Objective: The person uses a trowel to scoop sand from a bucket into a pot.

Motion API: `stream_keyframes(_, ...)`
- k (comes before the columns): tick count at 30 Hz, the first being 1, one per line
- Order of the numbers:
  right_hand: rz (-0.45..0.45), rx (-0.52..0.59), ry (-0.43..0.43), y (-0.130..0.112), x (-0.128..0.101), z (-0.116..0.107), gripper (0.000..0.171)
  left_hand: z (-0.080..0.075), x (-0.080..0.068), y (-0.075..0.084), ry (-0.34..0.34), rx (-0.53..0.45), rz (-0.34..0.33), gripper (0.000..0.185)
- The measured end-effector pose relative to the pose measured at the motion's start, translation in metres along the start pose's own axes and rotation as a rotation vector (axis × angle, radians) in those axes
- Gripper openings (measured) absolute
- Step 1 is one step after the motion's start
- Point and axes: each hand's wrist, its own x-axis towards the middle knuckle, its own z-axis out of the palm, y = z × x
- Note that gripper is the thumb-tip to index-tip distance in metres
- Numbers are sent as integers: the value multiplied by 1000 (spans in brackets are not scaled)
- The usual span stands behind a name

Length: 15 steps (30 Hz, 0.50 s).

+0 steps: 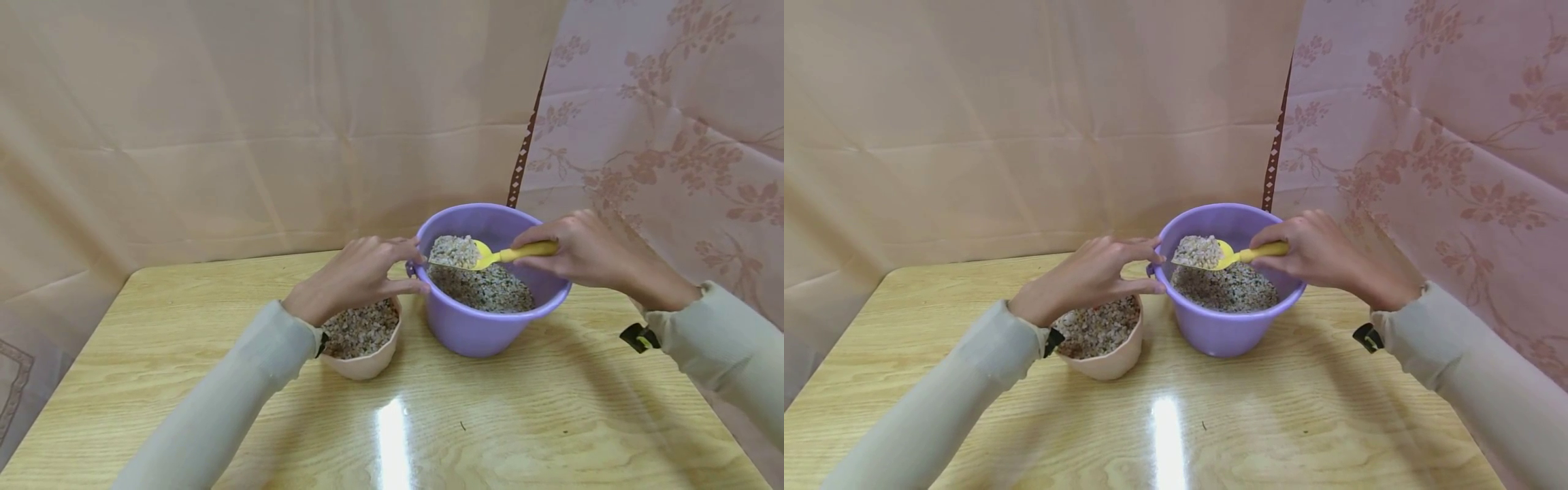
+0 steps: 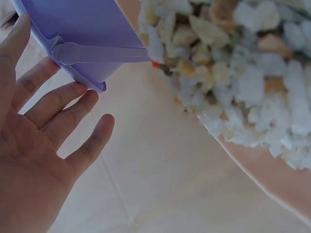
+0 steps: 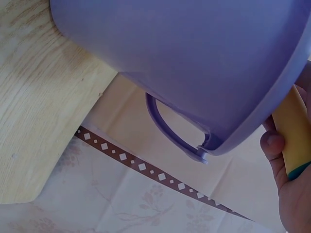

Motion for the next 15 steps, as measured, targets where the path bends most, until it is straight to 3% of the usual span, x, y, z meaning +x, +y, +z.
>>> stream_keyframes(7, 71, -84, -71, -4, 0, -11, 23, 0, 0, 0, -1, 7, 0, 43)
stream_keyframes(15, 3, -29, 5, -3, 2, -15, 26, 0, 0, 0, -7, 5, -10, 45)
